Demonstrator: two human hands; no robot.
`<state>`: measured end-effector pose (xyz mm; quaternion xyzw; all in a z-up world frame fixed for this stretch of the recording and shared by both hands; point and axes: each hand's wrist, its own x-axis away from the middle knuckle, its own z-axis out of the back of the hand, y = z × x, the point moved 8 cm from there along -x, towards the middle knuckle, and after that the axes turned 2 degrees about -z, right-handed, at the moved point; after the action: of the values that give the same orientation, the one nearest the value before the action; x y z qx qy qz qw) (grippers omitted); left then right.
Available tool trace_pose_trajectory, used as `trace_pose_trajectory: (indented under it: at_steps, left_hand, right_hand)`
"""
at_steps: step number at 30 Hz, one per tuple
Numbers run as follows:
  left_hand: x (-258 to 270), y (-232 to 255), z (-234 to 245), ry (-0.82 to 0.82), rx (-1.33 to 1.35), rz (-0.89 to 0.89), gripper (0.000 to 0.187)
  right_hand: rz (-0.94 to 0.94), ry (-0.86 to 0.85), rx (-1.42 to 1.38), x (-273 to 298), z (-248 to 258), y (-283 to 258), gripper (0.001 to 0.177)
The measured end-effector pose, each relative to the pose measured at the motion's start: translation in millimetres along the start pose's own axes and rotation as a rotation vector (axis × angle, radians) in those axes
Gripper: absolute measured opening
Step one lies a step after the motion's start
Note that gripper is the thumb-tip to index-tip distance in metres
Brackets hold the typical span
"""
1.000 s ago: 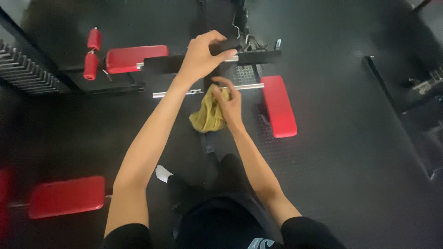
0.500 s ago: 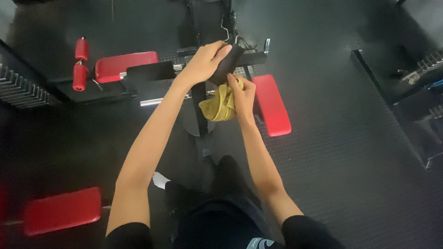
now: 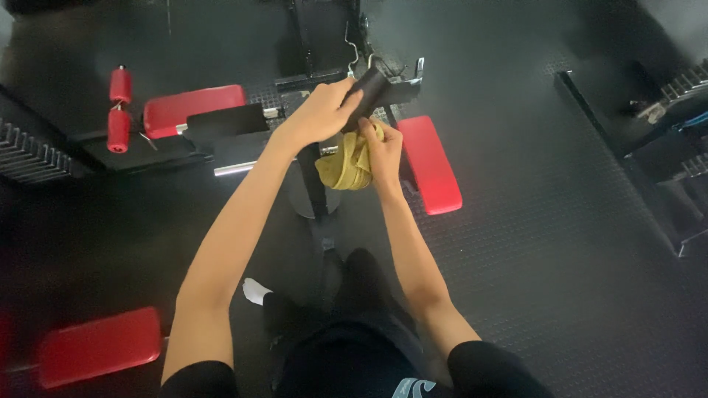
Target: Wiping down gym machines and benches with a yellow cleaning cloth.
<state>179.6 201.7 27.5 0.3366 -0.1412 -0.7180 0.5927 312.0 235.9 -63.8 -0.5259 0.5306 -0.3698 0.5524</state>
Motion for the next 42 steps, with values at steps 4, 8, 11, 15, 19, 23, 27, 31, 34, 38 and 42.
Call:
trace_pose_trajectory:
  at_steps: [4, 8, 11, 15, 19, 23, 27, 31, 34, 38, 42]
  left_hand:
    - [-18.0, -24.6, -11.3, 0.054, 0.072, -0.01, 0.023]
    - [-25.8, 1.3, 20.4, 0.404, 0.037, -0.201, 0.016]
    - [-28.0, 15.4, 30.8, 0.521, -0.148, -0.262, 0.018]
    - [-50.3, -5.9, 13.4, 0.496, -0.461, -0.233, 0.025]
    - [-61.1, -26.4, -3.5, 0.493, -0.552, -0.195, 0.033]
    - [-70.4, -43.3, -20.6, 0.492, -0.73, -0.15, 0.044]
    - [-76.8, -41.5, -24.2, 0.468, -0.878, -0.121, 0.037]
    - [-89.4, -42.9, -36.3, 0.449, -0.842, -0.135, 0.043]
    - [-96.9, -50.7, -53.6, 0.315, -0.759, -0.121, 0.038]
    - [-81.7, -46.3, -65.2, 0.121, -0.68, -0.117, 0.028]
    - [-62.4, -28.2, -58.6, 0.037, -0.6, -0.134, 0.043]
  right_hand:
    - [0.002, -0.153, -0.093, 2.9, -8.6, 18.9, 0.024]
    - [0.001, -0.229, -0.062, 19.7, -16.5, 13.4, 0.036]
    - [0.068, -0.124, -0.013, 21.1, -2.4, 13.9, 0.046]
    - [0.304, 0.08, 0.147, 4.8, 29.2, 8.4, 0.078]
    - [0.367, 0.07, 0.465, -6.2, 28.2, -23.1, 0.085]
    - [0.486, 0.083, 0.697, -11.0, 22.2, -24.7, 0.068]
    - [0.483, 0.106, 0.719, -16.7, 24.1, -23.0, 0.06]
    - [0.481, 0.116, 0.68, -14.8, 26.8, -28.2, 0.06]
    - [0.429, 0.088, 0.673, -16.7, 27.6, -26.8, 0.058]
    - [0.444, 0.054, 0.629, -20.2, 31.0, -18.8, 0.064]
    - [0.314, -0.109, 0.317, -42.8, 36.4, 30.5, 0.061]
